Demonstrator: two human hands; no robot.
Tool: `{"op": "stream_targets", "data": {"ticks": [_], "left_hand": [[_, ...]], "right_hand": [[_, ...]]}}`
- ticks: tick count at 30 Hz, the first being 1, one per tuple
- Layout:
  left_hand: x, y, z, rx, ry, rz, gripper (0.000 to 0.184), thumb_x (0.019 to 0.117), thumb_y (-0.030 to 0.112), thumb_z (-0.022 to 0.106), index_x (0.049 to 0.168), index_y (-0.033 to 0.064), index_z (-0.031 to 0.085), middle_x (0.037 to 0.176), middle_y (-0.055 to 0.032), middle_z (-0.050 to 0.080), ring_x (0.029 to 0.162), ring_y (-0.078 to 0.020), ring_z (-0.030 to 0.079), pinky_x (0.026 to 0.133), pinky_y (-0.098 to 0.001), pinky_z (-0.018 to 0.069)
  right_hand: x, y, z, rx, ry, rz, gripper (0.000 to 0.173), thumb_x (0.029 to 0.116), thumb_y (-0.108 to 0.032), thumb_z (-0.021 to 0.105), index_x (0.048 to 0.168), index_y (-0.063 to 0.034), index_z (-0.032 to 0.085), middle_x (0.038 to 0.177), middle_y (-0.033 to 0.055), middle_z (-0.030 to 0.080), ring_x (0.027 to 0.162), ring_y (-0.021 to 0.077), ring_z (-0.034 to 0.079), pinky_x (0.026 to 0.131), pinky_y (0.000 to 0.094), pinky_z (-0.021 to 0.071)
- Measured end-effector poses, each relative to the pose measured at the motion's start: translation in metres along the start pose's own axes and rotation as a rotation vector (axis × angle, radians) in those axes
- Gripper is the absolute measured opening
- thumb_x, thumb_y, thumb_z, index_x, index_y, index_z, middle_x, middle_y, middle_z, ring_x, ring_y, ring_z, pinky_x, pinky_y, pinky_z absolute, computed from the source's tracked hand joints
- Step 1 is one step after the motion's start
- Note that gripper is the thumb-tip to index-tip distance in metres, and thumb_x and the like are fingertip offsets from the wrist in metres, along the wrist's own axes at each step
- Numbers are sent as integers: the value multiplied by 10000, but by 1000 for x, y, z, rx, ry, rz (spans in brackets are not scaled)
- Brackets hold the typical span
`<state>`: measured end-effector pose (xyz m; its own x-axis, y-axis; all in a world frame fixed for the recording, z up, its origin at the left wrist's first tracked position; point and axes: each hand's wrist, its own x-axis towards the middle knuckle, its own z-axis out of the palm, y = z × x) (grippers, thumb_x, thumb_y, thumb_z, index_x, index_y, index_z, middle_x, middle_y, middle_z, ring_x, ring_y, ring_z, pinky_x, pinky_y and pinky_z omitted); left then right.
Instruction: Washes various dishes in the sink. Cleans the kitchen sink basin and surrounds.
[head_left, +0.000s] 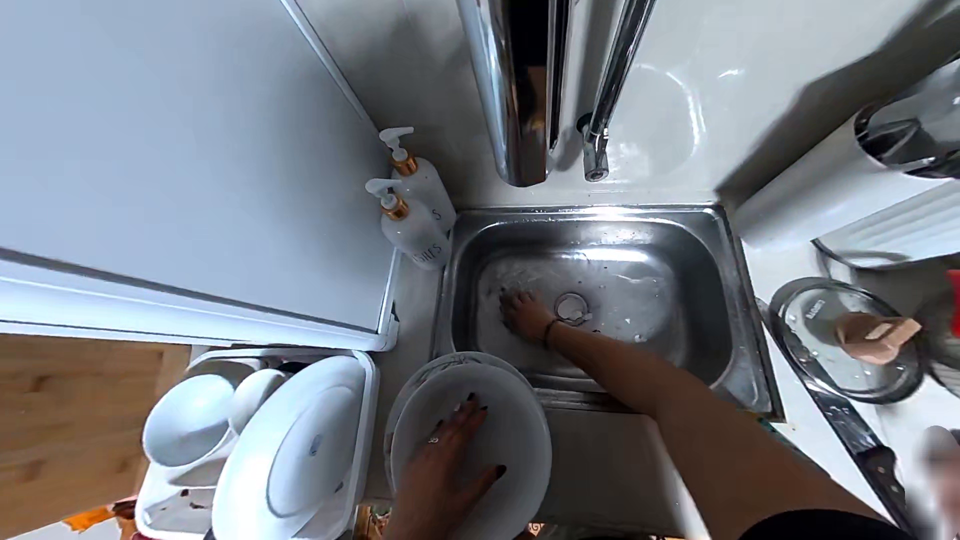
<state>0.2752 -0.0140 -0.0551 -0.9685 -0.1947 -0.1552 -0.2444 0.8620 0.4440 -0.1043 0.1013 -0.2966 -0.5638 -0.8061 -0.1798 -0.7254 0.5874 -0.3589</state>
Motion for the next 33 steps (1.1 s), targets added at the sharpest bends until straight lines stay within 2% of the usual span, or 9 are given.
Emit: {"op": "stream_targets", "data": {"ticks": [2, 4, 8, 10, 13, 18, 25, 29, 33], "left_hand": [[1, -2, 3, 17, -6, 2, 815, 819, 717, 666, 1508, 319, 490, 1607, 79, 402, 1471, -144, 383, 1188, -424, 386], [1, -4, 6, 22, -5, 0, 815, 813, 728, 661, 1504, 329, 493, 1614, 82, 390, 1471, -147, 383, 1187, -433, 383], [2, -6, 5, 3, -6, 3, 804, 811, 723, 667, 1500, 344, 497, 1630, 88, 362, 1481, -152, 368, 1193, -449, 375], [2, -10, 6, 1, -4, 2, 800, 810, 723, 668, 1495, 344, 503, 1628, 88, 366, 1481, -152, 368, 1191, -449, 377], [1, -14, 7, -12, -16, -2, 789, 823, 711, 665, 1499, 339, 500, 1627, 87, 367, 1482, -154, 369, 1194, -446, 375], [-1, -16, 7, 6, 0, 1, 780, 826, 708, 659, 1497, 343, 501, 1621, 91, 376, 1486, -151, 361, 1196, -445, 370], [-2, -21, 6, -21, -9, -18, 784, 816, 706, 671, 1489, 335, 513, 1615, 82, 388, 1481, -161, 370, 1194, -442, 376], [0, -20, 0, -29, -7, -22, 772, 827, 686, 672, 1486, 314, 520, 1613, 72, 394, 1479, -169, 374, 1193, -450, 371], [-1, -18, -3, -27, -10, -20, 759, 832, 683, 668, 1483, 321, 520, 1622, 70, 378, 1487, -164, 362, 1196, -438, 372]], "right_hand": [[-50, 22, -22, -38, -80, -189, 492, 953, -91, 653, 1435, -153, 575, 1626, 56, 397, 1461, 306, 435, 1153, 528, 454], [-84, 49, -56, 9, -129, -187, 403, 953, -9, 634, 1335, -137, 648, 1519, 63, 518, 1375, 283, 529, 1114, 483, 492], [-90, 104, -86, 312, 99, 242, 289, 1026, -262, 571, 1273, -191, 703, 1339, 48, 651, 1206, 186, 638, 1066, 391, 518], [-85, 116, -76, 292, 88, 322, 440, 974, -413, 628, 1380, -243, 645, 1492, 19, 555, 1351, 180, 543, 1137, 416, 461], [-97, 105, -57, 117, -31, 155, 677, 923, -564, 639, 1522, -287, 490, 1669, 0, 335, 1549, 257, 280, 1251, 509, 292], [-112, 116, -71, -2, -81, 101, 425, 942, -368, 680, 1321, -179, 648, 1445, 61, 592, 1328, 307, 556, 1086, 563, 466], [-93, 88, -80, 106, -288, 349, 803, 799, -576, 730, 1455, -151, 546, 1547, 128, 481, 1315, 386, 551, 1030, 685, 441], [-107, 74, -132, 91, -325, 303, 703, 819, -639, 698, 1295, -122, 675, 1387, 175, 611, 1237, 399, 600, 994, 693, 457], [-144, 22, -249, -33, -598, 202, 630, 934, -419, 696, 1437, -65, 560, 1490, 209, 513, 1292, 437, 547, 1014, 677, 435]]}}
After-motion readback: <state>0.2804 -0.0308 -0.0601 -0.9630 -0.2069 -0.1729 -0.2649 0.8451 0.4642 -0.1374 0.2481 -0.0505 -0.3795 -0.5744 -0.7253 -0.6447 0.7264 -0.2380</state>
